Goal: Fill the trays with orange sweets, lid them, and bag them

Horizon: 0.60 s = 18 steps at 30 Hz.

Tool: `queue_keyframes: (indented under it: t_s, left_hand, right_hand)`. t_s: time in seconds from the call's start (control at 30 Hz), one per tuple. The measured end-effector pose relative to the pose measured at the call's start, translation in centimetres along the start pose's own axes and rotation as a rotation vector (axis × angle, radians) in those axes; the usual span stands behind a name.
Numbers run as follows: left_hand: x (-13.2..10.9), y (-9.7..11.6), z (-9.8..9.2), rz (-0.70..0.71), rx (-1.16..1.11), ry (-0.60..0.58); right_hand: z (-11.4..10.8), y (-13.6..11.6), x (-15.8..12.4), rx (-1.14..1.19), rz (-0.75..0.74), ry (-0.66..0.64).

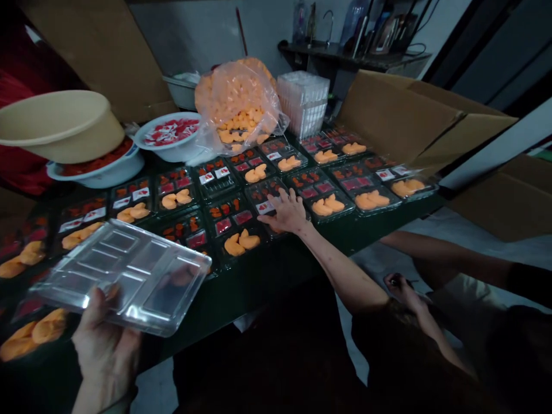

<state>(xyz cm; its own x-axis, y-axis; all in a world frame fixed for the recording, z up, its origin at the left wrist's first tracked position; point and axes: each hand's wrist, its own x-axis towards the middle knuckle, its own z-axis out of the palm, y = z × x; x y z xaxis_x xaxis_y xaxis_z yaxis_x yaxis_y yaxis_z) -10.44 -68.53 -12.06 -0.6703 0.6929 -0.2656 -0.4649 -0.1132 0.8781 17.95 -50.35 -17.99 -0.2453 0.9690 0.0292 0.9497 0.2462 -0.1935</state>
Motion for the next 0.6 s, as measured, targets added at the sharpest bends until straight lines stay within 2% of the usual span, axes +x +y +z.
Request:
queue_keyframes:
  t_s: [0.17,0.37,0.6]
  left_hand:
    - [-0.1,-0.1,0.8,0.041,-0.061,-0.035]
    - [-0.8,0.5,1.5,0.029,-0.016,-0.138]
    - [-1.6,-0.6,1.0,0.032,-0.023,-0.194]
  right_hand:
    - [-0.3,-0.1,0.0,0.011,0.007,0.009]
    - [-1.3,-2.8,0.3,-0.011,0.133,-0.104]
    - [0.1,-4.0,-0.2,0.003,0.176,0.019]
